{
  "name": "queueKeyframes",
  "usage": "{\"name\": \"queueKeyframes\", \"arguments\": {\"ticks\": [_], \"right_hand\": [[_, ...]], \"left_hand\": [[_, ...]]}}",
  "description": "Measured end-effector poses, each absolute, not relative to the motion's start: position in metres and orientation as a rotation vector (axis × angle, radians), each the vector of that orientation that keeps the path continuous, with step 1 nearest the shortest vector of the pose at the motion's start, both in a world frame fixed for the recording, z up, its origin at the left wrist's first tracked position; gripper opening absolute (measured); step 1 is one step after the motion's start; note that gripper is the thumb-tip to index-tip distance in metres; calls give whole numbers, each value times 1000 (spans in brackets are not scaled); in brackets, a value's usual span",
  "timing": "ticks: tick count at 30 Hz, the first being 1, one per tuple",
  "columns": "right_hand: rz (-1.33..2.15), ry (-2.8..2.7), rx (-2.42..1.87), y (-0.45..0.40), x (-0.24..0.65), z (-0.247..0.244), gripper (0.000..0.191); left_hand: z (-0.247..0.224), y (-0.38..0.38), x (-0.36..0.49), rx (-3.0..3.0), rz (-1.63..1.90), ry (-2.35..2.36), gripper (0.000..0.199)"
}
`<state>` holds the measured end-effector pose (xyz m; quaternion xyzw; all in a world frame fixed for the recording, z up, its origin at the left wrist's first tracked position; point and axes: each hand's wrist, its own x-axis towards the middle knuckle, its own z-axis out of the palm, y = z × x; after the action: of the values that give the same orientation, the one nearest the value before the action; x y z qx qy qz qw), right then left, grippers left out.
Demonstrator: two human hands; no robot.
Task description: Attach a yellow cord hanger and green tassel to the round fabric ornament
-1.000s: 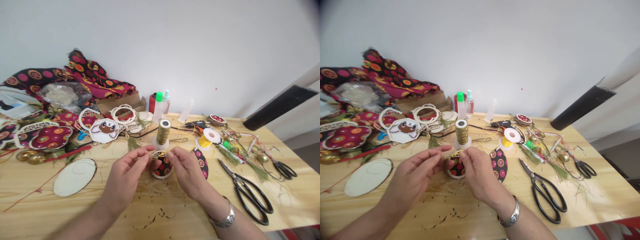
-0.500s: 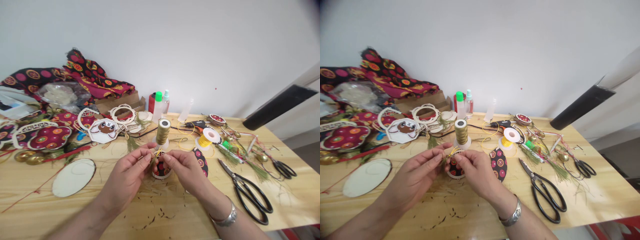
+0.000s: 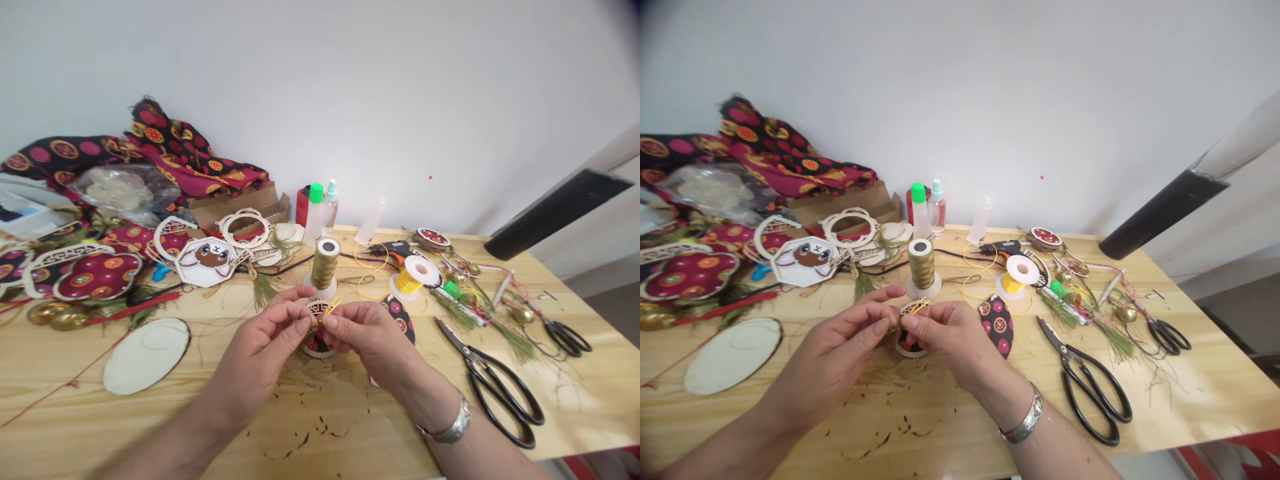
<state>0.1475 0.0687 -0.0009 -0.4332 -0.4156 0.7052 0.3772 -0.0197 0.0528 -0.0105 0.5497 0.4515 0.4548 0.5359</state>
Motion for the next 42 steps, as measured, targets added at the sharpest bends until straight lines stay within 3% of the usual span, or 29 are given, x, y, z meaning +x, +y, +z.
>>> {"name": "queueKeyframes", "arguments": {"ticks": [23,29,32,34,42], "right_hand": [[1621,-1105,-1198,68,147,-4,30],[1587,-1098,-1192,70,149,-5,23],[1570,-1191,-1188,70,149,-5,19],[1554,-1267,-1156,68,149,-5,15],[1482,-1451,-1052,64,149,-1,13]], "left_hand": [[-2,52,-19,993,981,838,22],[-7,55,-20,939,1369,978,38],[-7,54,-17,920,1529,1113,17],[-6,51,-16,1007,1396,1140,6],[0,49,-16,1339,824,1066,26]]}}
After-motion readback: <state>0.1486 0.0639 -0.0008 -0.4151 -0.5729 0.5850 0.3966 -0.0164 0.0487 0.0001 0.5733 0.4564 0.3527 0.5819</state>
